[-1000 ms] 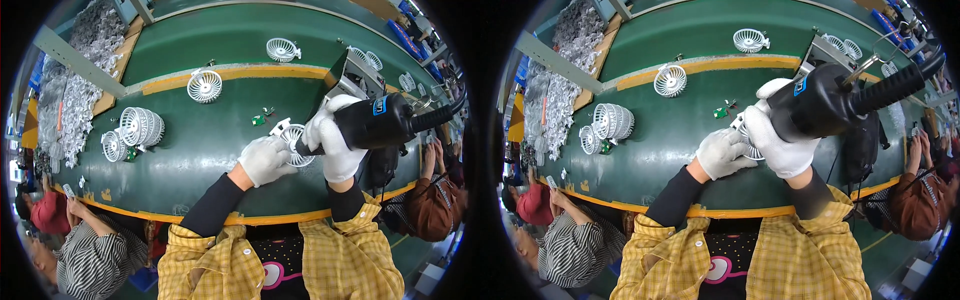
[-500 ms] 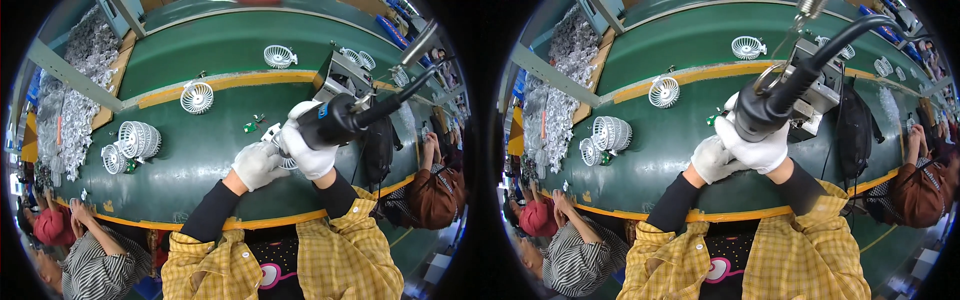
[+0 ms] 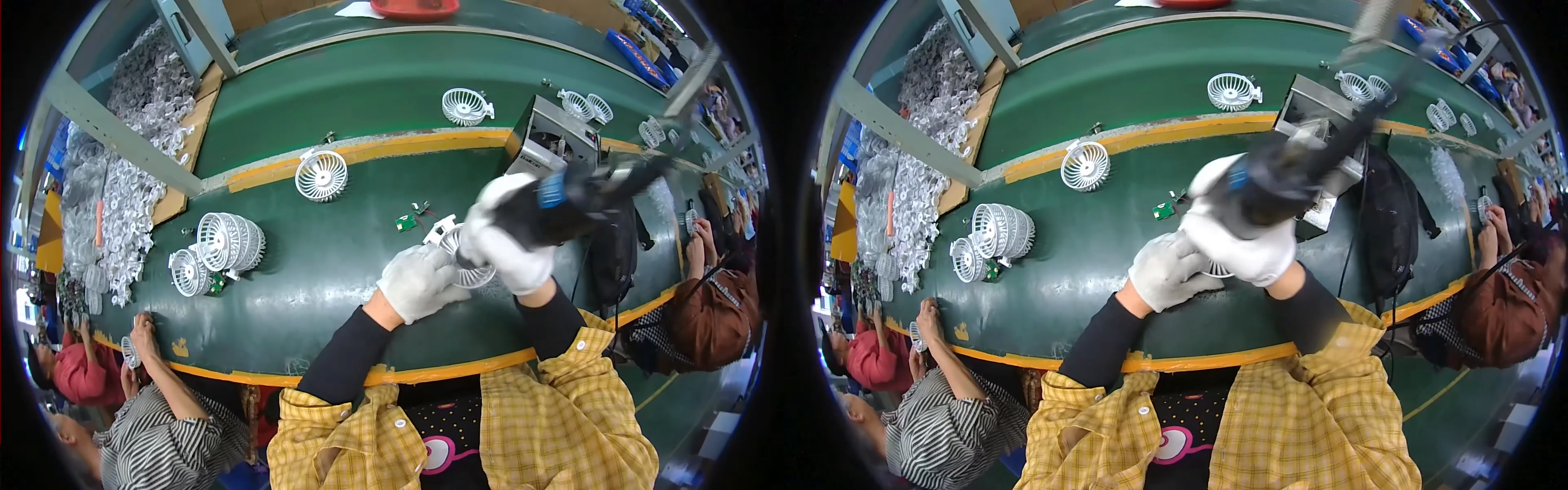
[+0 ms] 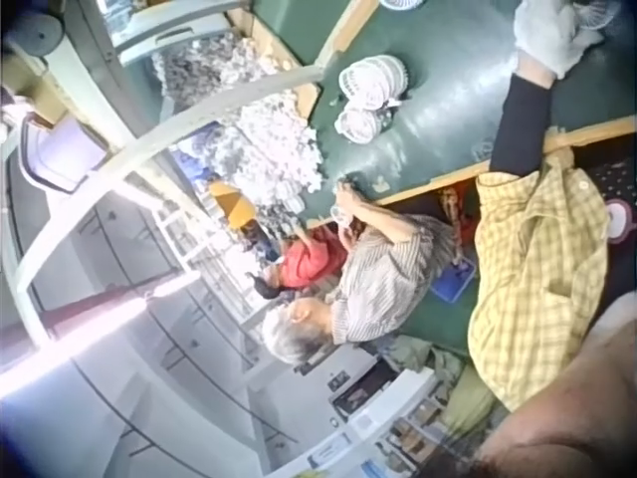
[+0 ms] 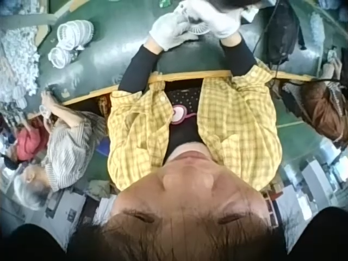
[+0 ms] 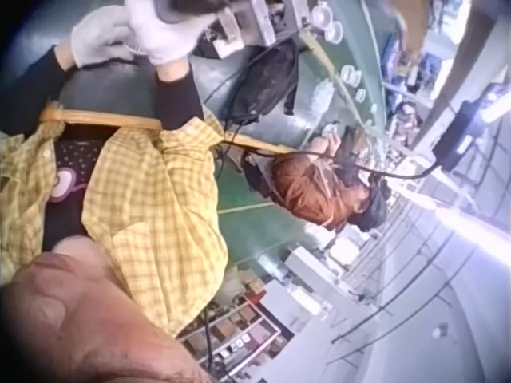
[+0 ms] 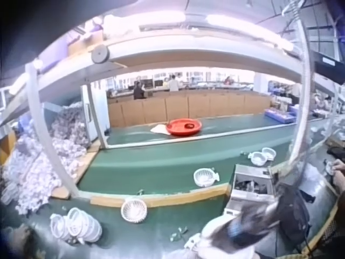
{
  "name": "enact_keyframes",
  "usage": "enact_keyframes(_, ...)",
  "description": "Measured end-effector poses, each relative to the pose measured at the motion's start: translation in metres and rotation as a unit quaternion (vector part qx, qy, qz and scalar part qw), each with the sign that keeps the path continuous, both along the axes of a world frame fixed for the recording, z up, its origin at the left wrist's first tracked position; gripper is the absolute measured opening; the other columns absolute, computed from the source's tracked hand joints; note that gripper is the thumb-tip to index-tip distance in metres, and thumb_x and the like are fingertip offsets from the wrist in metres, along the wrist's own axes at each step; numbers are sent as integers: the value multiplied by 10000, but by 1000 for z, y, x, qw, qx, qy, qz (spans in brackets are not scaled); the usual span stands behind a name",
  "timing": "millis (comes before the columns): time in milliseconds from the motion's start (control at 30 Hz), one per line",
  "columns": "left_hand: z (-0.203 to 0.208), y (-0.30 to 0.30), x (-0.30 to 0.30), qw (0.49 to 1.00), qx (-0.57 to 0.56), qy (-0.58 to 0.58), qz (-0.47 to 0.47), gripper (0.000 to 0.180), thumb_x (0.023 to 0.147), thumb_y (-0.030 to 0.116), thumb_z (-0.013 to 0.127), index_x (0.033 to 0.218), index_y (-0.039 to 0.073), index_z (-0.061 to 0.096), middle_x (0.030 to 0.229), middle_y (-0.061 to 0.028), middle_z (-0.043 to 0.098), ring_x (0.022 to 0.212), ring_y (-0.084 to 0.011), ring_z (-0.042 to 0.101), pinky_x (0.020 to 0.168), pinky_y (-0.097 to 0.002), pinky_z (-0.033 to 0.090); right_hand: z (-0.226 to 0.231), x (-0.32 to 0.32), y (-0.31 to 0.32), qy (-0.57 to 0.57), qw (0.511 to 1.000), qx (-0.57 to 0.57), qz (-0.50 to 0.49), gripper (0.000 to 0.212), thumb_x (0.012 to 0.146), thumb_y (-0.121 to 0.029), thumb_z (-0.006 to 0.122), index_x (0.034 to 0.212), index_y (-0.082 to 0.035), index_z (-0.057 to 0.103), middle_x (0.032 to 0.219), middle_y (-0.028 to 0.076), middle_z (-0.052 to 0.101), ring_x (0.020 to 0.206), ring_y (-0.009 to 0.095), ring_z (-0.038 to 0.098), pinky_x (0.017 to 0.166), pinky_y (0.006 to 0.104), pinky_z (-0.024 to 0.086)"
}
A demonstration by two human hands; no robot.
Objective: The person puts on gloves, then assembles mini fan casings with circuit boards using an electric screwdriver and places the assembled components onto the conveyor belt.
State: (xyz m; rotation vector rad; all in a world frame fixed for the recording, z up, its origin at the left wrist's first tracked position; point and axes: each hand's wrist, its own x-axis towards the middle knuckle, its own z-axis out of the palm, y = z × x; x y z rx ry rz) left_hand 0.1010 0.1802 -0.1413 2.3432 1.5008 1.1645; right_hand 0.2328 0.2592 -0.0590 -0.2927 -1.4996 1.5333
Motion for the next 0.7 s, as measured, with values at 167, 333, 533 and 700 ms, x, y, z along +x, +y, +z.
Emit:
enact_keyframes(167, 6, 16, -24, 954, 90, -60, 281, 219, 677, 176, 745, 833, 86, 621, 860, -109, 613, 824, -302, 596, 728, -383, 492, 52, 31, 27, 78, 985, 59, -140, 158, 847, -17, 502, 993, 2, 444, 574, 44, 454, 441, 143, 446, 446, 284, 399)
enact_keyframes(333, 3, 19, -71, 860, -185, -10, 475, 250, 714, 165, 711, 923, 62, 623, 994, -140, 594, 961, -319, 548, 823, -389, 461, 49, 44, 54, 28, 955, 62, -290, 126, 850, 22, 497, 976, 26, 485, 578, 62, 472, 450, 143, 454, 480, 289, 415)
enact_keyframes(533, -12, 16, -71, 953, -3, 0, 303, 438, 736, 127, 674, 1146, 43, 544, 1281, -169, 484, 1215, -327, 436, 1013, -378, 360, 45, 45, 42, -20, 941, 119, -316, 146, 829, 65, 491, 970, 31, 478, 579, 64, 477, 451, 141, 458, 480, 286, 419)
enact_keyframes(700, 14, 2, -24, 992, -72, -91, 50, 291, 597, 194, 815, 806, 55, 668, 861, -83, 641, 815, -225, 636, 725, -297, 517, 35, 44, 43, 15, 948, 93, -305, 137, 811, 79, 521, 938, 31, 502, 583, 55, 494, 438, 141, 470, 465, 278, 419)
